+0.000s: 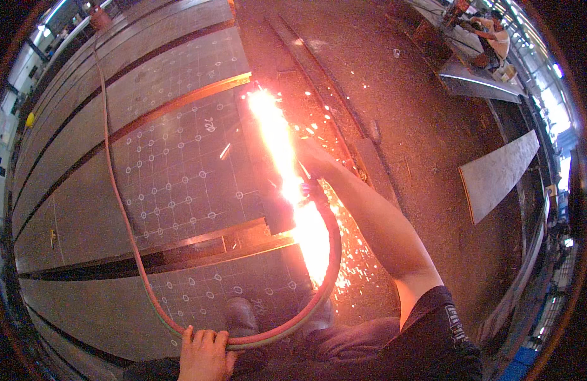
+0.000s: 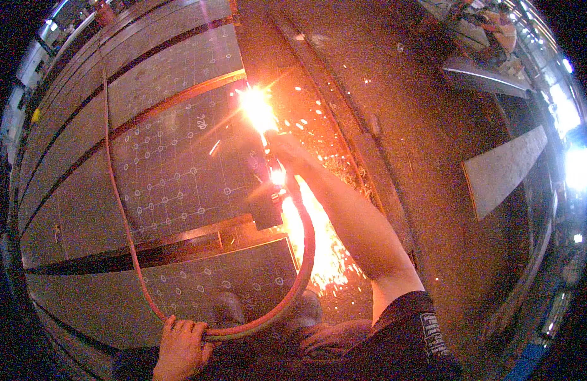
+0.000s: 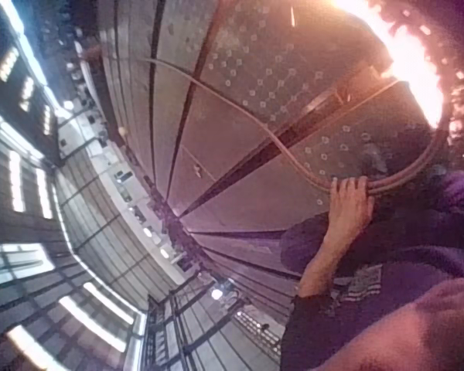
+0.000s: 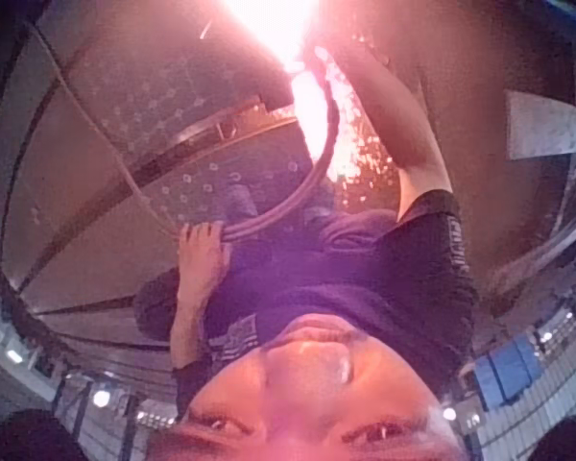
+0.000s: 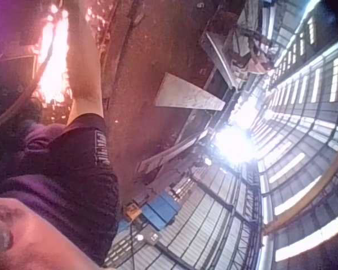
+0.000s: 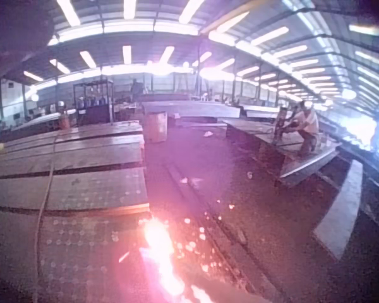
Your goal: The person uses a handheld oxy-acetylene torch to cut a large metal sheet along pre-marked lines. They heat the metal, then apply oxygen to sever it, creating sparks and a glowing cut line. The person moves along the sheet to complete multiple straight cuts.
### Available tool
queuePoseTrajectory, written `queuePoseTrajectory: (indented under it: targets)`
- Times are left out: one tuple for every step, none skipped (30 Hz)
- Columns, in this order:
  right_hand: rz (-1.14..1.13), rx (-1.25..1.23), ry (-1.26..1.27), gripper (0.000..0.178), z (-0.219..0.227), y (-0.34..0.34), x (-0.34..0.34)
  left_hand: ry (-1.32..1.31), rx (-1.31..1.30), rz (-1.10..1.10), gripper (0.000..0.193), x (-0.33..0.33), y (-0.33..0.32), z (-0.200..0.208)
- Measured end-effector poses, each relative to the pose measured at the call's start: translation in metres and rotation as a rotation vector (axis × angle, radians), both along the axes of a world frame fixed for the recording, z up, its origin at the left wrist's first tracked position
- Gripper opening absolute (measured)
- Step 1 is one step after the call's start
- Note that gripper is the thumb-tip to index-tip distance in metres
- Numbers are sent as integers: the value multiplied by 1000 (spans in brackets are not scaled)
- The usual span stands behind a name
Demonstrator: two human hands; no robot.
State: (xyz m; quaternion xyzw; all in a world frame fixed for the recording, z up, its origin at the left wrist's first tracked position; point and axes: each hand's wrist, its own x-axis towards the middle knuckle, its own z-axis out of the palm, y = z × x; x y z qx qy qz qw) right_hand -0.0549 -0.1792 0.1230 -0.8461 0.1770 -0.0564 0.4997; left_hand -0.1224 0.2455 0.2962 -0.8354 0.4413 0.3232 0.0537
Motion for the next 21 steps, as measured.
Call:
queuePoseTrajectory:
  targets:
    - [13,-73,-14,52,-11,-12,-7,-4,-31,-16,40,-1,0,-2]
    - [37,-133,-36,52,-17,-15,-8,-16,-47,-21,41,-2,2,-5]
    - [-102,150,147,55,9,6,3,-37,-44,-2,41,-3,7,-5]
    - [-253,415,342,58,26,16,6,-32,-22,5,42,-3,8,-3]
    - [-164,282,254,57,22,11,2,-17,-10,-1,42,-2,5,-2]
    - [-73,148,166,56,18,8,-3,-3,3,-7,43,-1,3,-2]
    - [-94,179,170,55,14,4,-5,2,-3,-8,43,0,2,-3]
    - [-109,213,167,55,16,6,-5,1,-4,-4,43,-1,2,-3]
    - [-238,410,255,55,26,11,-2,1,-6,1,43,-1,2,-3]
    - [-256,456,241,53,16,9,3,2,15,-2,43,-1,2,-3]
    - [-275,500,226,51,12,8,7,3,33,-5,43,-1,1,-2]
    - [-255,496,217,52,9,5,6,5,51,-9,43,-1,0,-2]
    - [-236,491,208,52,6,3,3,6,48,-11,43,-1,0,-2]
    - [-210,493,199,53,7,5,4,4,50,-7,43,-1,1,-2]
    - [-221,503,213,51,8,7,5,2,52,-3,43,-1,2,-2]
    - [-232,514,228,50,8,9,5,-3,47,-1,43,-1,2,-2]
    - [-246,520,244,48,11,10,5,-5,38,-2,43,-1,3,-1]
    - [-131,350,130,45,-3,2,0,-4,21,-14,42,-1,1,-2]
    - [-34,157,5,42,-16,-7,-5,-5,0,-22,42,-1,0,-3]
    - [49,-19,-128,39,-11,-2,-3,-12,-9,-17,42,-1,1,-6]
    - [8,28,-42,39,-4,-1,-4,-19,-19,-12,42,-2,3,-7]
